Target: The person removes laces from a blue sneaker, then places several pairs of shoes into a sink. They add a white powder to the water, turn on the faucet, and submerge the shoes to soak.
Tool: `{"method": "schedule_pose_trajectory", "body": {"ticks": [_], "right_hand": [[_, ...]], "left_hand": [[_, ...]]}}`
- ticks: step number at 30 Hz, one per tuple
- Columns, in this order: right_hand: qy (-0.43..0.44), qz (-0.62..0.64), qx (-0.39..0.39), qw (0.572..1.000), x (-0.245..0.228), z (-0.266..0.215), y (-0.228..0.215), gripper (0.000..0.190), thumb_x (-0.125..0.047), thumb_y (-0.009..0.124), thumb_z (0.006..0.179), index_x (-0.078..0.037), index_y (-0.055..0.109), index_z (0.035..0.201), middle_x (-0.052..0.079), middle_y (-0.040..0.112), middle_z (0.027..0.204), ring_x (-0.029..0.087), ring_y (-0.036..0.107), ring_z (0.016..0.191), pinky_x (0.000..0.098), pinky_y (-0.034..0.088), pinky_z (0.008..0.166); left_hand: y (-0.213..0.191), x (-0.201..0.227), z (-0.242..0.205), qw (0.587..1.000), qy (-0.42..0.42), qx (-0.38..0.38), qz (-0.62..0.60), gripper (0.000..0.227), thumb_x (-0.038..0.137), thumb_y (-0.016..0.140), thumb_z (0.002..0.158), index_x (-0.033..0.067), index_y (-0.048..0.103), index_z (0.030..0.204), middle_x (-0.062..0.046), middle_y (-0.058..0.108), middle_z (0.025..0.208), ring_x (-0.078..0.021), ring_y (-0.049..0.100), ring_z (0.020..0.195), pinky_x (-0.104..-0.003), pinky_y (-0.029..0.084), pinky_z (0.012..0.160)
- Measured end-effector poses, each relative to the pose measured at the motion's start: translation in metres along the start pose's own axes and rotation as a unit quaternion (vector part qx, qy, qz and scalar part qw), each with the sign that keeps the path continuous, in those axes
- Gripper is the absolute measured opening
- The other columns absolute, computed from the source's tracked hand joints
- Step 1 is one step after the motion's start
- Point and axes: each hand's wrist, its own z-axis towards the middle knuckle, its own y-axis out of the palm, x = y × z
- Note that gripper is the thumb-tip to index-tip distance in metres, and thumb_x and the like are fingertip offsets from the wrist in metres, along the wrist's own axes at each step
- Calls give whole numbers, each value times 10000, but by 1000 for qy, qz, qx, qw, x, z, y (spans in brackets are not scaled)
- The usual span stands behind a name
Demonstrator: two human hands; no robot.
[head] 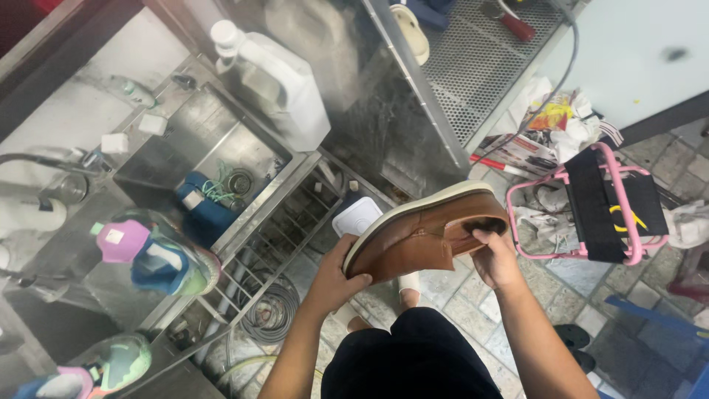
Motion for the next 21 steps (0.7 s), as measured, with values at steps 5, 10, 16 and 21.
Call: {"method": "schedule_pose_trajectory", "body": {"ticks": [5,10,16,21], "right_hand": [[-29,70,21,997,-6,-23,-43,452,-6,585,825,22,566,1276,153,662,1141,297,669,1070,464,549,977],[-94,97,49,990,-13,-70,-65,370,-25,571,877,78,576,1231,214,676,1081,348,678,1010,476,547,946],[-177,1,161,971,-31,-147,-56,790,-53,545,793,-74,313,1547,143,499,1453,287,481,1366,423,353,1163],[-162,-136,196,957,-43,-190,-63,900,-124,572,874,-134,157,1673,150,339,1645,289,336,1517,416,258,1225]], "left_hand": [[38,9,18,986,83,-13,-141,569,197,823,796,0,615,1288,-111,706,1134,-174,661,1064,-337,536,946],[69,29,22,984,119,-61,-114,576,166,836,806,-51,631,1299,-109,726,1154,-150,681,1070,-306,546,951],[93,25,23,987,35,-116,-103,460,157,815,816,-59,695,1204,-98,767,1034,-132,708,920,-287,576,819],[118,12,31,972,-14,-180,-149,424,189,790,876,-78,703,1193,-125,741,1039,-162,698,860,-296,573,730]]}}
